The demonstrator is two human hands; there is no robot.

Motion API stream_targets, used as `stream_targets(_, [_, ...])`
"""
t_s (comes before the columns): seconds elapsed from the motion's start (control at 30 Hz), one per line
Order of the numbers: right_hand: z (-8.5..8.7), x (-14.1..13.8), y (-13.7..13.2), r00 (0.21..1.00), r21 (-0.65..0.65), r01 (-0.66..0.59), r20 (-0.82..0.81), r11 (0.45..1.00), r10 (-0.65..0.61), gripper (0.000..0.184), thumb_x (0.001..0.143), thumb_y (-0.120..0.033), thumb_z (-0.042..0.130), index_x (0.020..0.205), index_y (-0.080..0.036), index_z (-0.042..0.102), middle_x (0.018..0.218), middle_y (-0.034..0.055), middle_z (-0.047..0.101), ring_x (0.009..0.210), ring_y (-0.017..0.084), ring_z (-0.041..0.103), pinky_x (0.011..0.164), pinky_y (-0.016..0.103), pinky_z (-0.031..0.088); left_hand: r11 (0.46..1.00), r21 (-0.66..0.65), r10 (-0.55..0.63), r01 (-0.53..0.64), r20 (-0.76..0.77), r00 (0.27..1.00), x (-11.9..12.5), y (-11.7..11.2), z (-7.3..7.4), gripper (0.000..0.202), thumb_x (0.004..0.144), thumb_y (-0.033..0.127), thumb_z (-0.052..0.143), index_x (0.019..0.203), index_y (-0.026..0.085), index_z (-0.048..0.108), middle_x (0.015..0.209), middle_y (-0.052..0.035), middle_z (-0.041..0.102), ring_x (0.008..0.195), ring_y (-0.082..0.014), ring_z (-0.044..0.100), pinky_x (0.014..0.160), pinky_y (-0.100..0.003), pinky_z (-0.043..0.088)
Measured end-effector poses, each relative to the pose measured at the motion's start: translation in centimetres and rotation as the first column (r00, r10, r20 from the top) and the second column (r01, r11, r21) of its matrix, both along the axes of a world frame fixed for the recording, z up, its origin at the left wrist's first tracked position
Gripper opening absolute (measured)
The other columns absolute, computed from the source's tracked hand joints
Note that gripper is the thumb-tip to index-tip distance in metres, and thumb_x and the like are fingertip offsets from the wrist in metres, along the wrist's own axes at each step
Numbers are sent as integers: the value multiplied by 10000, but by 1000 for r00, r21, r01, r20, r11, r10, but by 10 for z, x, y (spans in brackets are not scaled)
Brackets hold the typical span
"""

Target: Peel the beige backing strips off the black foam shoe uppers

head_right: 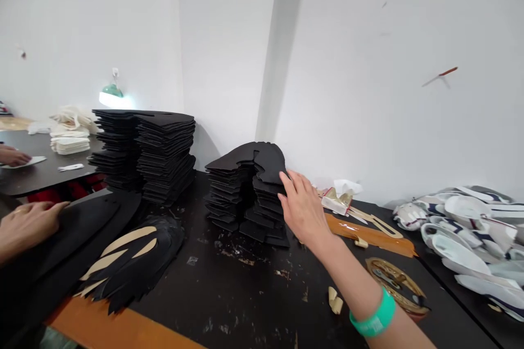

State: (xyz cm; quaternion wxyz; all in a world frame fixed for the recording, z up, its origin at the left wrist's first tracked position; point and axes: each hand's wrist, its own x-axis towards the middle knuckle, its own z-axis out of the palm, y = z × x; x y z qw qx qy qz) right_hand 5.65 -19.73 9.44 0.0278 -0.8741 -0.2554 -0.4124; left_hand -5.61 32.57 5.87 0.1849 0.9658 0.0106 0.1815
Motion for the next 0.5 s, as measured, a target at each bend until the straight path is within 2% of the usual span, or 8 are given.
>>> stream_targets(0.07, [14, 14, 10, 995, -109, -44, -94, 993, 34, 449, 934, -203, 426, 1377, -136, 397, 1336, 148, 503, 1225, 297, 461, 980, 458, 428, 955, 88, 266, -285, 176, 948, 13, 26, -4, 620, 706, 743, 397, 961, 260, 691, 1011, -186, 682, 1239, -427, 471, 997, -599, 374])
stream_targets(0.1, [17, 20, 15, 991, -146, -55, -131, 988, 36, 445, 921, -186, 444, 1361, -128, 414, 1302, 151, 522, 1186, 293, 485, 950, 445, 445, 934, 113, 311, -339, 208, 927, 20, 33, -6, 650, 691, 737, 392, 965, 229, 692, 1039, -193, 677, 1228, -440, 473, 999, -595, 368])
stream_targets(0.13, [18, 24, 18, 987, -169, -60, -156, 984, 33, 432, 907, -173, 466, 1335, -124, 442, 1261, 153, 538, 1140, 289, 508, 915, 431, 458, 932, 143, 301, -333, 203, 932, 27, 34, -7, 643, 702, 704, 400, 996, 209, 688, 1079, -180, 672, 1211, -425, 490, 1013, -563, 368])
stream_targets(0.2, [19, 29, 24, 985, -168, -47, -170, 985, 18, 362, 874, -157, 516, 1236, -138, 517, 1164, 137, 568, 1055, 282, 532, 845, 404, 470, 957, 196, 194, -215, 125, 973, 38, 20, -7, 569, 757, 589, 419, 1065, 182, 673, 1150, -143, 655, 1167, -361, 533, 1035, -483, 376])
stream_targets(0.27, [22, 30, 27, 986, -135, -39, -165, 990, 16, 263, 844, -135, 556, 1105, -166, 571, 1046, 101, 596, 988, 270, 539, 795, 382, 463, 973, 230, 10, -9, -4, 1000, 43, -11, -7, 496, 816, 481, 410, 1114, 170, 655, 1187, -110, 641, 1140, -292, 554, 1044, -410, 383])
stream_targets(0.33, [25, 23, 28, 986, -104, -53, -160, 993, 36, 198, 823, -106, 572, 1004, -186, 588, 959, 67, 606, 936, 256, 543, 770, 375, 450, 961, 240, -114, 136, -102, 988, 43, -49, -8, 466, 837, 491, 421, 1124, 205, 651, 1183, -73, 641, 1130, -265, 554, 1024, -379, 399])
stream_targets(0.43, [26, -6, 24, 983, -44, -130, -139, 991, 122, 181, 834, -84, 548, 971, -189, 600, 910, 56, 595, 899, 239, 546, 767, 376, 452, 955, 250, -109, 160, -207, 972, 36, -91, -21, 515, 789, 579, 496, 1150, 236, 627, 1137, -74, 633, 1071, -277, 577, 926, -369, 456])
stream_targets(0.5, [19, -38, 18, 969, 9, -225, -103, 974, 225, 207, 860, -73, 500, 1006, -175, 606, 930, 75, 584, 950, 242, 552, 791, 379, 471, 956, 262, -62, 130, -255, 965, 33, -102, -33, 577, 739, 593, 558, 1184, 229, 607, 1118, -90, 618, 1040, -291, 589, 896, -373, 469])
